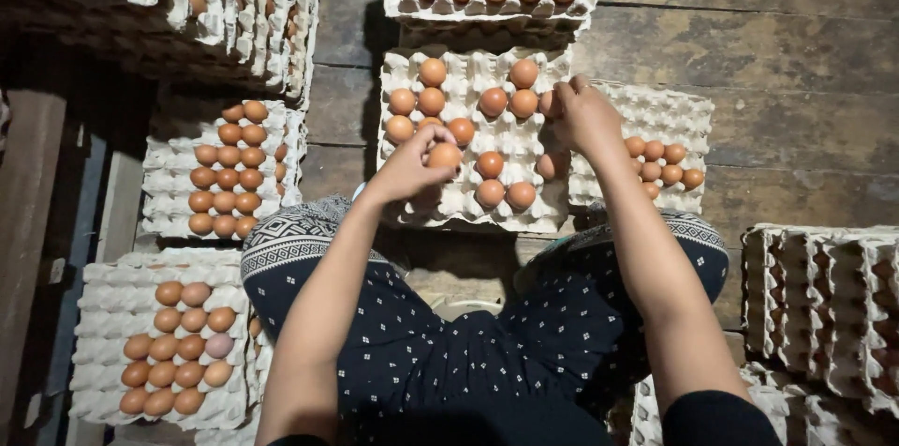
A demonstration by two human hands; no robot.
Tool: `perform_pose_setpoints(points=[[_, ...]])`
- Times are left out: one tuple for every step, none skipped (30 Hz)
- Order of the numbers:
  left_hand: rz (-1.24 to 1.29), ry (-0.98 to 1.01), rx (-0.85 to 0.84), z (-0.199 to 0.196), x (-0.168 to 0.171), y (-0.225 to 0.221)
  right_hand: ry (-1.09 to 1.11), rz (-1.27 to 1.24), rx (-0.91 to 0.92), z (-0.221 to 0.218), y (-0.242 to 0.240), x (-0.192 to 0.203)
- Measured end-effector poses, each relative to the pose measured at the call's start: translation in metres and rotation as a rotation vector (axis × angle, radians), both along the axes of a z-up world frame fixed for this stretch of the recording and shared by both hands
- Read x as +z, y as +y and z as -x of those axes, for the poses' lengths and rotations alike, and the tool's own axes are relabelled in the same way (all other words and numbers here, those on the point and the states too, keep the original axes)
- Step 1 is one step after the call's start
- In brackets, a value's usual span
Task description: Sorting and placing eggs into cardboard egg trays at a steady pace.
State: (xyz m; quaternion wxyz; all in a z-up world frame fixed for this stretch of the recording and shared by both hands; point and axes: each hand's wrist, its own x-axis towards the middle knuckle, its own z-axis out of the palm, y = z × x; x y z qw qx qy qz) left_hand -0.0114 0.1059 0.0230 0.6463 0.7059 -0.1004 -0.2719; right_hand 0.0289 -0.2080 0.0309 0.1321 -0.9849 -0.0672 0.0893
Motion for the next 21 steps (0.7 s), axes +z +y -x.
perform_pose_setpoints(points=[[0.036,-0.013,0.037,-0.004,-0.007,0.001,-0.025,0.009,0.000,-0.007,-0.001,-0.010],[0.072,-0.024,0.073,-0.006,-0.014,0.002,-0.048,0.019,-0.001,-0.012,-0.003,-0.020],[0.074,-0.023,0.073,-0.008,-0.013,0.000,-0.047,0.021,-0.001,-0.013,-0.002,-0.019],[0.189,0.091,0.164,-0.009,-0.012,-0.001,-0.050,0.007,-0.008,-0.014,-0.001,-0.017],[0.305,0.205,0.255,-0.011,-0.011,-0.002,-0.052,-0.006,-0.014,-0.014,0.000,-0.016],[0.306,0.204,0.256,-0.010,-0.005,-0.002,-0.053,-0.006,-0.012,-0.016,-0.002,-0.018],[0.356,0.271,0.317,-0.009,0.002,-0.002,-0.048,0.000,-0.018,-0.018,-0.004,-0.020],[0.405,0.338,0.377,-0.008,0.009,-0.001,-0.042,0.005,-0.024,-0.019,-0.006,-0.023],[0.405,0.338,0.378,-0.007,0.011,-0.002,-0.043,0.005,-0.023,-0.019,-0.013,-0.028],[0.423,0.385,0.407,-0.007,0.013,-0.002,-0.065,-0.168,-0.026,-0.020,-0.019,-0.033],[0.442,0.432,0.435,-0.007,0.015,-0.002,-0.088,-0.342,-0.028,-0.021,-0.025,-0.038],[0.443,0.433,0.435,-0.006,0.020,-0.002,-0.087,-0.340,-0.028,-0.015,-0.024,-0.028],[0.466,0.471,0.451,-0.005,0.025,-0.002,0.028,-0.691,-0.018,-0.010,-0.022,-0.019],[0.490,0.510,0.464,-0.004,0.030,-0.003,0.144,-1.041,-0.009,-0.003,-0.021,-0.010],[0.492,0.512,0.461,-0.004,0.028,-0.003,0.144,-1.038,-0.012,0.003,-0.017,-0.008],[0.527,0.530,0.485,-0.004,0.026,-0.003,0.202,-1.215,-0.038,0.010,-0.013,-0.007],[0.561,0.549,0.509,-0.005,0.024,-0.004,0.261,-1.392,-0.065,0.016,-0.010,-0.006],[0.561,0.552,0.505,-0.005,0.022,-0.006,0.259,-1.390,-0.070,0.020,-0.007,-0.008],[0.580,0.560,0.508,-0.005,0.020,-0.008,0.244,-1.430,-0.052,0.023,-0.005,-0.010],[0.596,0.568,0.511,-0.005,0.018,-0.009,0.228,-1.471,-0.034,0.027,-0.003,-0.013],[0.594,0.572,0.507,-0.004,0.016,-0.010,0.226,-1.472,-0.040,0.031,-0.001,-0.015]])
